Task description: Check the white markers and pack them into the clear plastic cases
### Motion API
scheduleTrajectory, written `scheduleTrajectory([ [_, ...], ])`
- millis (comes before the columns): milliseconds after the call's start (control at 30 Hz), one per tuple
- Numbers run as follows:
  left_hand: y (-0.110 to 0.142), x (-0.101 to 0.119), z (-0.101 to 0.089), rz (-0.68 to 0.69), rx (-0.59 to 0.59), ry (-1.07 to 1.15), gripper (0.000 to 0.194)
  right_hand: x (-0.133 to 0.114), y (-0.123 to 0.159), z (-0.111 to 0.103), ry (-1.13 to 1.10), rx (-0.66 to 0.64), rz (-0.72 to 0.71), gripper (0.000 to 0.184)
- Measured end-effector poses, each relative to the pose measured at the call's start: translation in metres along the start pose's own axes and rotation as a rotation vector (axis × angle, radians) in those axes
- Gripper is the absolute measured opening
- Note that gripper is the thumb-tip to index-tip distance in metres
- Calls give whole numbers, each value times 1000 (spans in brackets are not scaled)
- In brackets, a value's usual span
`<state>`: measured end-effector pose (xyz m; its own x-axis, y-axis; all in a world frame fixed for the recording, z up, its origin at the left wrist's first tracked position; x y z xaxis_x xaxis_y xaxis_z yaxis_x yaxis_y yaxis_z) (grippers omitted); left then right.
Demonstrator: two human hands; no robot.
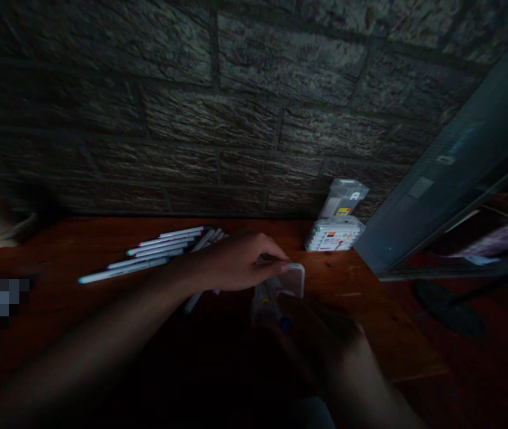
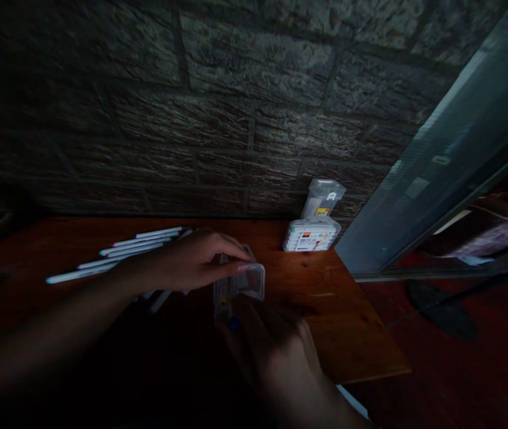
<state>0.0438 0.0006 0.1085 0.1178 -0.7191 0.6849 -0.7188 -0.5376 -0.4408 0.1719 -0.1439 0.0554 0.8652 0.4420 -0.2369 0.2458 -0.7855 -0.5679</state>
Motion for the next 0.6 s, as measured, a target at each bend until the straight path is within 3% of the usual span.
scheduleTrajectory([
  [100, 0, 1, 8, 14, -208, 2, 18, 4, -3, 3, -46, -33, 36, 14],
  [267, 0, 2, 6, -7, -170, 78, 12, 8, -12, 5, -119, -108, 130, 20],
  [600, 0, 1, 8, -30, -216, 22, 17, 15, -20, 8, -186, -186, 204, 24],
])
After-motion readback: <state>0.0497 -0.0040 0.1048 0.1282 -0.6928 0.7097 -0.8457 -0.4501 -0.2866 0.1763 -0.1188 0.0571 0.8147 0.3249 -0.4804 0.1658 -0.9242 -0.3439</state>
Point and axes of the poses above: each hand's wrist, its own y-axis away from the middle knuckle, its own z-axis out of the palm, x = y × z, the point moved 4 cm from there along -y, towards the middle knuckle, and after that the axes turned 3 degrees about z, right-handed, at the moved point
